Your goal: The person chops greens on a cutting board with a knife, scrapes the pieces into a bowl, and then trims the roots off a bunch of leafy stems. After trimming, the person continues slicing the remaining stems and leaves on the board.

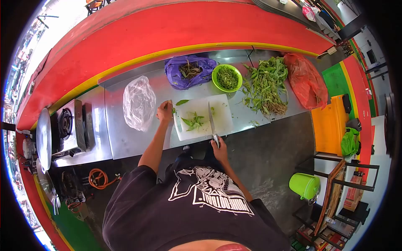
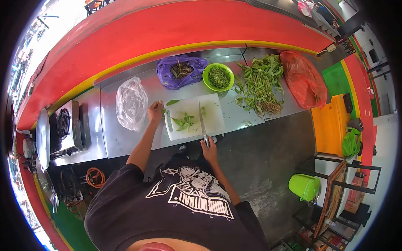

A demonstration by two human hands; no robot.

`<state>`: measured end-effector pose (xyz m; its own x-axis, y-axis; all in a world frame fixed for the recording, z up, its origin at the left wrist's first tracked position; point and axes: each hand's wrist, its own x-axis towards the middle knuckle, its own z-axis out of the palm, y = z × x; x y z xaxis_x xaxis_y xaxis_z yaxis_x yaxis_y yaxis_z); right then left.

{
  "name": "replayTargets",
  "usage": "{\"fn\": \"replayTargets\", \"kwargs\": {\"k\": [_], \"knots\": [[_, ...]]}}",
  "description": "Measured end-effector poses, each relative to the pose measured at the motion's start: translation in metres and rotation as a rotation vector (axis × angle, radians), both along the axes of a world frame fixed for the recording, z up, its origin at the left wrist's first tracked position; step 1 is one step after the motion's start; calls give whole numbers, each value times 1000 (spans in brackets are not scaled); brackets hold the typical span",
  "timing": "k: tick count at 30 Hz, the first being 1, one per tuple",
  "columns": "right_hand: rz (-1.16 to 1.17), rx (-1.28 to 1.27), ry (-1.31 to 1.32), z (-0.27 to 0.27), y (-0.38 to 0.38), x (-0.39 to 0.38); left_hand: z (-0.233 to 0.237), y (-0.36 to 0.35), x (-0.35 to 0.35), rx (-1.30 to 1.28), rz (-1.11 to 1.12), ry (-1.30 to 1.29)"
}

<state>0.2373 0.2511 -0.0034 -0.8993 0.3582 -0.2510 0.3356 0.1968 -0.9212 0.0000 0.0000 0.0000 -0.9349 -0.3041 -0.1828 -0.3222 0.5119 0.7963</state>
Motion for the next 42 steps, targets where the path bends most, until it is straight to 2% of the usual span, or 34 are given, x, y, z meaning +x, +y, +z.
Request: {"fn": "replayTargets", "kwargs": {"k": [2,3,5,6,8,12,14,18,20,23,24,27,30,33,35,39,42], "knots": [[14,29,10,0,1,0,-6,-3,-3,220,-33,284],[19,35,36,4,-5,1,13,-11,0,233,-83,256],[6,44,18,10,-6,-1,29,-5,0,621,-29,280],[4,44,17,9,-7,-1,35,-7,-1,621,-31,278],[17,46,-6,7,-8,-3,48,-10,-2,876,-35,324],[-18,102,116,7,-16,-6,58,-22,-6,964,-77,340],[-21,124,186,6,-17,-7,63,-26,-6,934,-176,298],[-17,71,146,10,-16,-6,70,-16,8,814,-293,230],[-9,78,105,16,-16,-6,62,-9,17,591,-463,123],[-11,40,121,21,-18,-6,51,10,31,226,-704,206],[-16,42,122,20,-18,-5,45,16,35,227,-709,207],[24,58,74,16,-17,-4,26,31,41,13,-732,92],[25,61,88,20,-18,0,17,40,47,-155,-819,247],[18,78,72,20,-17,3,18,44,50,-234,-863,243],[8,80,22,25,-14,4,21,44,52,-242,-860,254],[-25,120,167,12,-10,6,27,43,59,-210,-786,309],[-16,115,119,15,-8,10,26,42,66,-188,-697,323]]}}
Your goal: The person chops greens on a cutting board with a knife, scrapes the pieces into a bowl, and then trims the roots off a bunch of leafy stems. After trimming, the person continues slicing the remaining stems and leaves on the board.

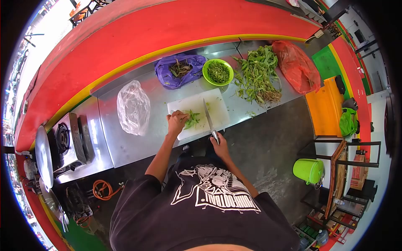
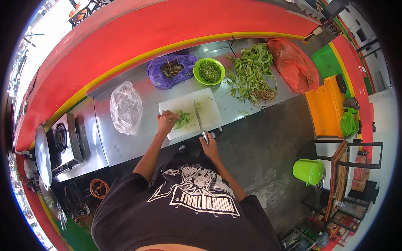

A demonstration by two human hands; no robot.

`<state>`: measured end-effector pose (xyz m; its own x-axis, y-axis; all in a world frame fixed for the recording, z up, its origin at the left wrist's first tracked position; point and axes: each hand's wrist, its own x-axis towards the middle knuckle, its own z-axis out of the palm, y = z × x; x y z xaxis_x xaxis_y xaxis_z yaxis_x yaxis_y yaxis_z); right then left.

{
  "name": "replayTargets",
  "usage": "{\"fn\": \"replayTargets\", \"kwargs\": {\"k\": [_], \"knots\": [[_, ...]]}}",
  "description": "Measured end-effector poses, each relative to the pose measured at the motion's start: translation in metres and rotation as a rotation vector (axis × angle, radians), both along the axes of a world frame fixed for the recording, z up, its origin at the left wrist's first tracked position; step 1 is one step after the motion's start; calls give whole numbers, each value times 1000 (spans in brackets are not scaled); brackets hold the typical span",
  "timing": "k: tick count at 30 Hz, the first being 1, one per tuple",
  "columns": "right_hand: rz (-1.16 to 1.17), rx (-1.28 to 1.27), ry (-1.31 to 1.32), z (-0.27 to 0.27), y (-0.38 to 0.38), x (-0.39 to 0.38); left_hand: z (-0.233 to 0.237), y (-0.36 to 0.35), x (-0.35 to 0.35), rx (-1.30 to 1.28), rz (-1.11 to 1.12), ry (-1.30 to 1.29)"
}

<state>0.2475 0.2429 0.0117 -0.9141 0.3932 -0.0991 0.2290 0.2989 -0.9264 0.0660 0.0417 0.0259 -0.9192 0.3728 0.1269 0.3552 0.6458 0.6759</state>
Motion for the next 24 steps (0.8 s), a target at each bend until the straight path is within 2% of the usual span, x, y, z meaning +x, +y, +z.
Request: {"fn": "replayTargets", "kwargs": {"k": [3,11,16,24], "knots": [[5,-16,-15,4,2,-2,-5,-1,2,22,30,-79],[28,34,-44,5,1,3,-6,8,18,17,142,-20],[32,-28,-84,14,4,1,-15,13,25,8,168,21],[18,18,-13,5,4,-3,-23,22,39,-157,163,275]]}}
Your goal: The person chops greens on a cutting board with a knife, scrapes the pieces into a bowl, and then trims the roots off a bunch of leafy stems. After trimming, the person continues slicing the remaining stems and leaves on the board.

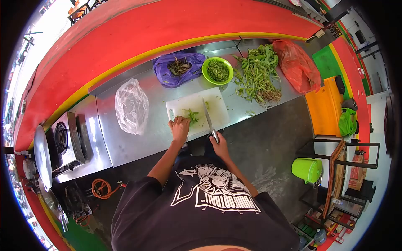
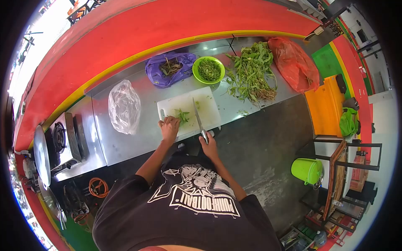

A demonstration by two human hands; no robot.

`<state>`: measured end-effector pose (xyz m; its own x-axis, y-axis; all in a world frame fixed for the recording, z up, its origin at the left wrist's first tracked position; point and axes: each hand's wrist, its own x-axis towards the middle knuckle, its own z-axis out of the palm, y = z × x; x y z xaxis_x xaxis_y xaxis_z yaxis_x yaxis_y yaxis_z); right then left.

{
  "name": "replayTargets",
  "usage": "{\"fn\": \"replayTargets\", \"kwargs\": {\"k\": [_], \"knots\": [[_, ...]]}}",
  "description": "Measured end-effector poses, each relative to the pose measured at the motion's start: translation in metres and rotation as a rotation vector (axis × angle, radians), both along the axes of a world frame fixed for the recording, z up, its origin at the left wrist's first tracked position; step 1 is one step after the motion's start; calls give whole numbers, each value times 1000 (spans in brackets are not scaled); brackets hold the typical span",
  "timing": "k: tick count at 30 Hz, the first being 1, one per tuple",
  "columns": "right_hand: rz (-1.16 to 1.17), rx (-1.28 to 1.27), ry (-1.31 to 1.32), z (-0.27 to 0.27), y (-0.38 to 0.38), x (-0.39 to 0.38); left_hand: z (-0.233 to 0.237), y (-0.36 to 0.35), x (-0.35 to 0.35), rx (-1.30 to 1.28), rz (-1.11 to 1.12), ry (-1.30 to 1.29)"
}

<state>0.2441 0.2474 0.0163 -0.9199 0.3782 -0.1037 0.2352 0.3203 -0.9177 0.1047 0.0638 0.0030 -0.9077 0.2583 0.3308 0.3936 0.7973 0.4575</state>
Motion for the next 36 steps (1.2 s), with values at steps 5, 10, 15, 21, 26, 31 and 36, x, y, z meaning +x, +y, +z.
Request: {"fn": "replayTargets", "kwargs": {"k": [5,10,15,21,26,31,36], "knots": [[-25,7,28,-8,-3,-2,-4,-1,-2,-39,-15,-55],[-24,-43,2,4,-4,-1,1,-7,-5,139,21,-151],[-18,-43,-13,-3,-4,1,5,-14,-8,286,64,-233],[1,-41,10,-2,-10,-4,12,-8,-11,305,76,-189],[6,-25,-3,1,-13,-4,12,-3,-11,238,153,-209],[16,-4,-34,-14,-5,1,-5,-7,5,113,89,-99],[19,3,-50,-14,-3,0,-8,-6,13,124,74,-7]]}}
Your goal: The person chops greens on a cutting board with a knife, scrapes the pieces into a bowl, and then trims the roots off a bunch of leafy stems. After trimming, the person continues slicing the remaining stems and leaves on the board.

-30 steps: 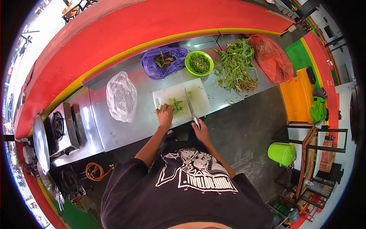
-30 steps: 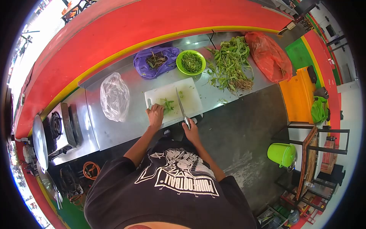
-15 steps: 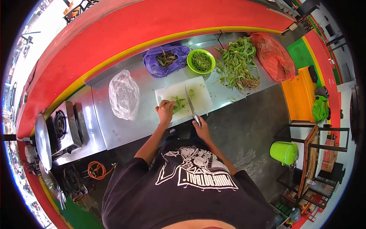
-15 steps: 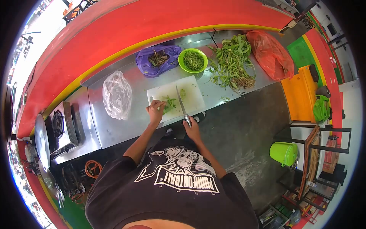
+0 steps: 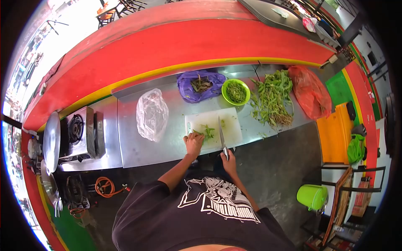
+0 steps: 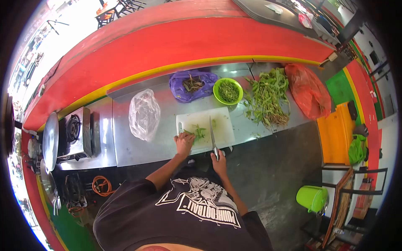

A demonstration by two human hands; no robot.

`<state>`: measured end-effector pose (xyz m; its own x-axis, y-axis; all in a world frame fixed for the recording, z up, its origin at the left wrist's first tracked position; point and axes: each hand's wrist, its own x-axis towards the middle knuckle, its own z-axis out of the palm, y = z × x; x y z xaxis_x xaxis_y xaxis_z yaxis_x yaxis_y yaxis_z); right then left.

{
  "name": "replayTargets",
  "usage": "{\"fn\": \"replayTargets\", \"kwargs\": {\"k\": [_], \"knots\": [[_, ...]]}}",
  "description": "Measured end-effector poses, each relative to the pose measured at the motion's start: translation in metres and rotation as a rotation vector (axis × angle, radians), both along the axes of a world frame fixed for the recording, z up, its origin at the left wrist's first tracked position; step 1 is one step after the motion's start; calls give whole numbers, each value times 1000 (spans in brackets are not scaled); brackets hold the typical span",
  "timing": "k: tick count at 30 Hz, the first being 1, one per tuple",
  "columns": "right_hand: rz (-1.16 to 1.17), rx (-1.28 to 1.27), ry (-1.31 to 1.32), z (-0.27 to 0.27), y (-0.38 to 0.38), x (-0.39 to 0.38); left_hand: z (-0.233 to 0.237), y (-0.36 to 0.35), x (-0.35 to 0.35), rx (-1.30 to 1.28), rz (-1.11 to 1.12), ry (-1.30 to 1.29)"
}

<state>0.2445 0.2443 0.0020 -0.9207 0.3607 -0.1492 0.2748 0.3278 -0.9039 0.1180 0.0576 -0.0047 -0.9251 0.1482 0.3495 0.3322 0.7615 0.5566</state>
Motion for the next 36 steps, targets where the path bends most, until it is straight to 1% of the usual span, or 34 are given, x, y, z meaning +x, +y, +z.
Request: {"fn": "replayTargets", "kwargs": {"k": [5,6,7,9,11,12,13,15,18,19,22,24,25,26,29,31,32,36], "knots": [[47,-39,32,-1,-4,-3,-6,4,1,-64,19,94],[46,-30,5,1,-6,-3,-6,6,1,-9,38,69],[42,-21,-24,2,-7,-4,-6,4,0,-92,27,76],[54,-23,-52,1,-8,-3,-6,5,1,-42,54,23],[56,-24,-27,-5,-9,-1,-4,2,-1,2,40,-46],[33,40,134,-9,-12,-1,0,3,-2,84,68,-135],[36,33,114,-7,-13,1,4,-1,-3,134,62,-183],[36,18,172,-8,-17,4,10,-4,-3,173,63,-205],[40,-33,165,-6,-21,10,8,-8,-6,219,43,-235],[50,-26,124,-6,-20,12,5,-8,-8,232,54,-221],[18,-30,119,-3,-21,17,0,-5,-12,267,122,-260],[44,-62,-30,-2,-19,20,1,-6,-12,282,136,-281],[39,-62,-30,-3,-18,21,4,-6,-11,297,156,-298],[34,-56,-33,-4,-18,22,6,-5,-10,268,170,-241],[28,-62,-28,-3,-15,25,16,-5,-5,229,191,-263],[6,-115,-60,-7,-16,25,11,-5,-4,229,181,-249],[26,-71,-12,-8,-15,26,9,-4,-4,229,177,-251],[22,-46,18,1,-18,28,8,7,-5,182,198,-289]]}}
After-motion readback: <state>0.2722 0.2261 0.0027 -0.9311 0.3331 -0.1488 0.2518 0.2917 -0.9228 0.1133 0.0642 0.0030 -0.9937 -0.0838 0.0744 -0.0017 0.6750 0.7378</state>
